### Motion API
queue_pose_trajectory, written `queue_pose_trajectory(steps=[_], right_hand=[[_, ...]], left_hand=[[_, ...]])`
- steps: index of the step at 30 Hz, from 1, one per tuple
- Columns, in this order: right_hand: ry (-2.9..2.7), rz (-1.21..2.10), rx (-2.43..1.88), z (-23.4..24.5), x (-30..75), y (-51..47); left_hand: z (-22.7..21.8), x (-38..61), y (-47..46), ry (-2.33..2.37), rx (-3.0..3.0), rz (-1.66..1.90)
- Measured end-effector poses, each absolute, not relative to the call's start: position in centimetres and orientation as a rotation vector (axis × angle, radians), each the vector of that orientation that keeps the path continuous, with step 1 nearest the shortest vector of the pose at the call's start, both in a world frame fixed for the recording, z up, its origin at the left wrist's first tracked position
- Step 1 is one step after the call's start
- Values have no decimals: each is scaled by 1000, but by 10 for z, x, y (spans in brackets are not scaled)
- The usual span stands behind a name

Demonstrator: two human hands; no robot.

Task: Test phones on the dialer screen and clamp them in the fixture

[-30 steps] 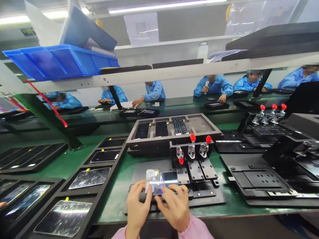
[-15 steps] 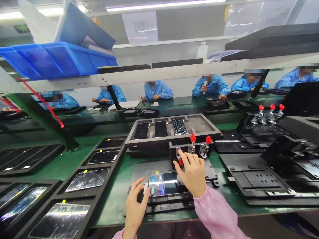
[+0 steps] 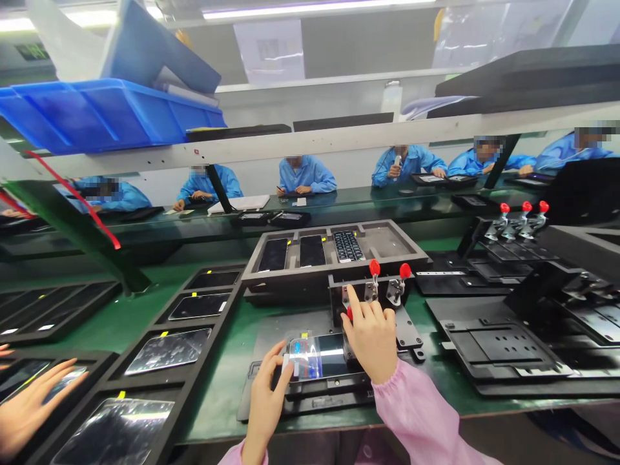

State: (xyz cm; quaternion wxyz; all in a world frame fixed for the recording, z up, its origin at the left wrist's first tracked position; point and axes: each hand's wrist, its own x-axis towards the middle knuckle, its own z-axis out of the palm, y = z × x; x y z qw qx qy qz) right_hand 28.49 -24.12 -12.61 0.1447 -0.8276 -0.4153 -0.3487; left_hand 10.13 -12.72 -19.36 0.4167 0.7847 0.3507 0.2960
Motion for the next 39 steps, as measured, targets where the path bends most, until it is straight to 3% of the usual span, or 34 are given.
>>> queue_pose_trajectory(steps=[8,15,32,35,39], right_hand=[[-1231,-856,-2095,-103,290,-238],[-933,-652,-1723,-67,297,-254],[-798,-733,-1827,-76,327,-294],[-731,-755,-1838,-91,326,-315],[-458,-752,-1799,-158,307,-347]], left_hand=[[-194,104,-130,868,2004,756],[-195,108,-135,848,2031,744],[-183,144,-158,702,2021,711],[-185,146,-157,672,1986,681],[-188,147,-157,669,1974,687]])
